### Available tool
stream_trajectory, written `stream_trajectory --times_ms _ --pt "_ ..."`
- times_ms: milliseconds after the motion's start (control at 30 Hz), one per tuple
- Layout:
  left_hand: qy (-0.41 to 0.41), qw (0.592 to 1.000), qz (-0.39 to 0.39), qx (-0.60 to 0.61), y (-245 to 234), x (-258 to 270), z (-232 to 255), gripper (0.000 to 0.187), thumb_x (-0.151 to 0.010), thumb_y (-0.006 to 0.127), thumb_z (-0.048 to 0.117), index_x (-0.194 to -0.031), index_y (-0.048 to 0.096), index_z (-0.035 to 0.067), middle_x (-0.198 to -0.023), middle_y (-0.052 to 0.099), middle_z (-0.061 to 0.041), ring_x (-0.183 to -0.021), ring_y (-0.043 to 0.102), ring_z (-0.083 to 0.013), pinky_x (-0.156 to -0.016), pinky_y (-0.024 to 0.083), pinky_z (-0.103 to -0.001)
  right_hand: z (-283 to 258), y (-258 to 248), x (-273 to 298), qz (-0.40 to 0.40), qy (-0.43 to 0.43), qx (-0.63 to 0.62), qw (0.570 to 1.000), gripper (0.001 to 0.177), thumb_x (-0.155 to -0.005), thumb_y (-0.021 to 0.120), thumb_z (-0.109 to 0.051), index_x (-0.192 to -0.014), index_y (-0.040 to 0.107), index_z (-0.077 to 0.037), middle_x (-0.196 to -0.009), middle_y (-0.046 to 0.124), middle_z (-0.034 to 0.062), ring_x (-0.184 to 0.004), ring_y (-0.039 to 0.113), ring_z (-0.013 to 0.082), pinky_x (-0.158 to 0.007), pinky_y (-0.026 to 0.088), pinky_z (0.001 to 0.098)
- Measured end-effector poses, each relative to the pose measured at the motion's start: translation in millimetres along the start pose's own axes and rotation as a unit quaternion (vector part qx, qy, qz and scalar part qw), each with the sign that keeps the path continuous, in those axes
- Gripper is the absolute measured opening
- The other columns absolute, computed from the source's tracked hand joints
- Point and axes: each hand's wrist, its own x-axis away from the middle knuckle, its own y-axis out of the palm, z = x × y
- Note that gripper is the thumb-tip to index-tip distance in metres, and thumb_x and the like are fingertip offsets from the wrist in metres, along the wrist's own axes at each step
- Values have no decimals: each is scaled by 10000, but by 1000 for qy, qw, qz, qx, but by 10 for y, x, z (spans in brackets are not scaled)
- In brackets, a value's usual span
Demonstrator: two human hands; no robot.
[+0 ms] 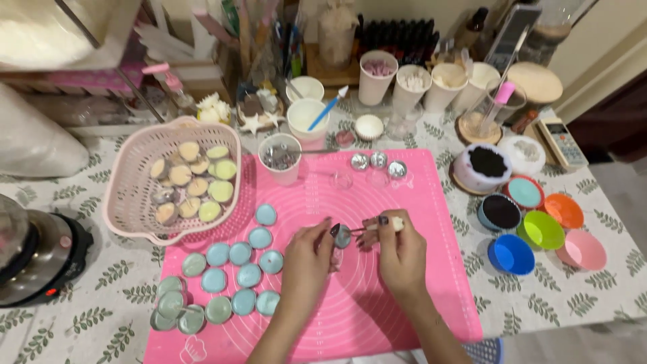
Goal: The recorder is placing small wax pieces into containers and preparing them for scenting or melting.
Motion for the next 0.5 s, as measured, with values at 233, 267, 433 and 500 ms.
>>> stream_trajectory --times_ms 233,267,433,500 --pt "225 942 136 -210 -382 -357 934 338 -944 695 243 -1246 685 93 -1033 698 -140 -678 722 -257 -634 558 -401 -366 29 -77 -49 74 70 994 280 -1002 552 -141 -1243 606 -11 -897 777 90 -695 746 132 -627 649 292" --pt "317 905 157 -236 -442 -573 983 467 -900 745 228 -1308 622 36 -1115 679 -177 -874 680 -310 -780 533 -427 -400 29 -92 -55 87 35 994 346 -967 581 -119 -1300 561 -26 -944 763 88 -716 733 126 -629 646 292" --pt "392 862 128 -295 -505 -1546 1073 874 -727 886 257 -1427 456 -41 -1315 606 -259 -1239 552 -416 -1054 443 -457 -384 -35 -108 -72 116 -41 990 456 -927 611 -71 -1369 499 -55 -1048 737 83 -764 712 118 -636 630 282" --pt "296 895 56 -330 -475 -1734 1096 1086 -628 949 323 -1480 375 -28 -1367 562 -270 -1286 503 -429 -1094 393 -453 -352 -79 -104 -86 132 -9 987 369 -949 600 -90 -1315 579 -42 -986 747 96 -770 734 118 -660 643 281"
